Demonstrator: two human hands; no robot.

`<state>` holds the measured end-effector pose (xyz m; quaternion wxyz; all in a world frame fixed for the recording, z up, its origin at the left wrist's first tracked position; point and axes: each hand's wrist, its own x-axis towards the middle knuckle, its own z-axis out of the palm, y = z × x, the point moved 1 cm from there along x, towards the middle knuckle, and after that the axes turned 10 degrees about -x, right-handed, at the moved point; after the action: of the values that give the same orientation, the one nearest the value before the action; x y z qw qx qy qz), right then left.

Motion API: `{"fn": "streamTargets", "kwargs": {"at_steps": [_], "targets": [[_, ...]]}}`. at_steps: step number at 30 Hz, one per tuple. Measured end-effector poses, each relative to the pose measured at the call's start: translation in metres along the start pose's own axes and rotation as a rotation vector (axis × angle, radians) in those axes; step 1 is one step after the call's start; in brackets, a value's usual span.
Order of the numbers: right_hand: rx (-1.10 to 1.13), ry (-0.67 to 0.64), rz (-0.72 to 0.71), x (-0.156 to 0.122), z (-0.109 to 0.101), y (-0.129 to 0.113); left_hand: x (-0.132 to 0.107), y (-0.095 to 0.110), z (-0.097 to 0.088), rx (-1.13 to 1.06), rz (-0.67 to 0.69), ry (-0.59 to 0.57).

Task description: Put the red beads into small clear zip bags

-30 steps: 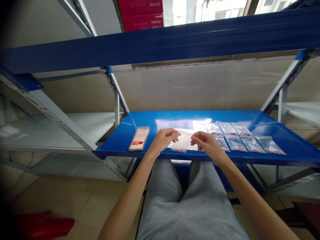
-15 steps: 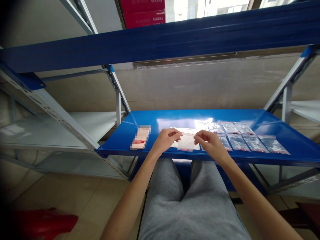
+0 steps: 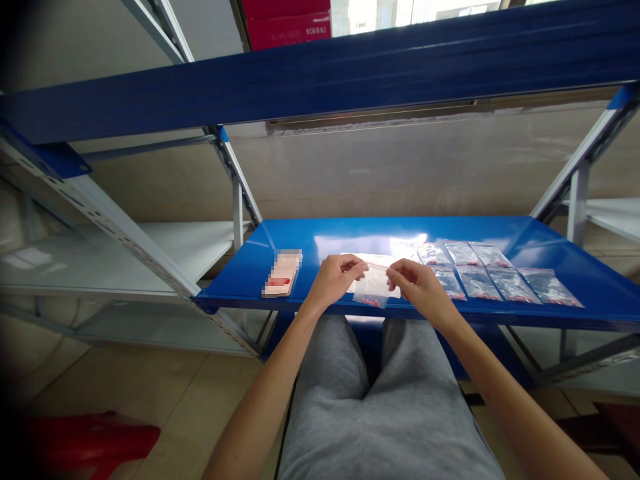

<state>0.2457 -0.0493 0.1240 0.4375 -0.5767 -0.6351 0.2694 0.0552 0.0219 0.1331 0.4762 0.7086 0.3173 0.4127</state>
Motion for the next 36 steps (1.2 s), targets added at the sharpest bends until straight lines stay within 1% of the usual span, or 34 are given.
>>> {"fn": "streamTargets", "kwargs": {"at_steps": [4, 9, 14, 20, 24, 27, 30, 36], "targets": [[-0.004, 0.016, -0.028, 0.000, -0.002, 0.000, 0.000, -0.001, 0.001, -0.012, -0.003, -0.037], [0.037, -0.068, 0.000, -0.001, 0.002, 0.001, 0.002, -0.010, 0.002, -0.111, -0.053, -0.112], [0.105, -0.060, 0.010, -0.001, 0.007, 0.004, 0.002, -0.005, 0.001, -0.106, -0.025, -0.105], [-0.009, -0.040, -0.028, 0.000, 0.009, 0.006, 0.000, 0.002, 0.002, -0.048, -0.009, -0.115], [-0.031, -0.019, -0.054, -0.001, 0.007, 0.004, -0.001, 0.002, 0.003, -0.008, -0.021, -0.127], [-0.041, -0.019, -0.083, -0.001, 0.005, 0.002, -0.002, 0.000, 0.005, -0.016, -0.024, -0.166], [-0.032, -0.031, -0.067, -0.001, 0.005, 0.000, -0.002, -0.001, 0.008, -0.020, -0.012, -0.190], [0.029, -0.053, -0.029, -0.001, 0.009, 0.000, -0.001, -0.001, 0.008, 0.037, 0.037, -0.169]]}}
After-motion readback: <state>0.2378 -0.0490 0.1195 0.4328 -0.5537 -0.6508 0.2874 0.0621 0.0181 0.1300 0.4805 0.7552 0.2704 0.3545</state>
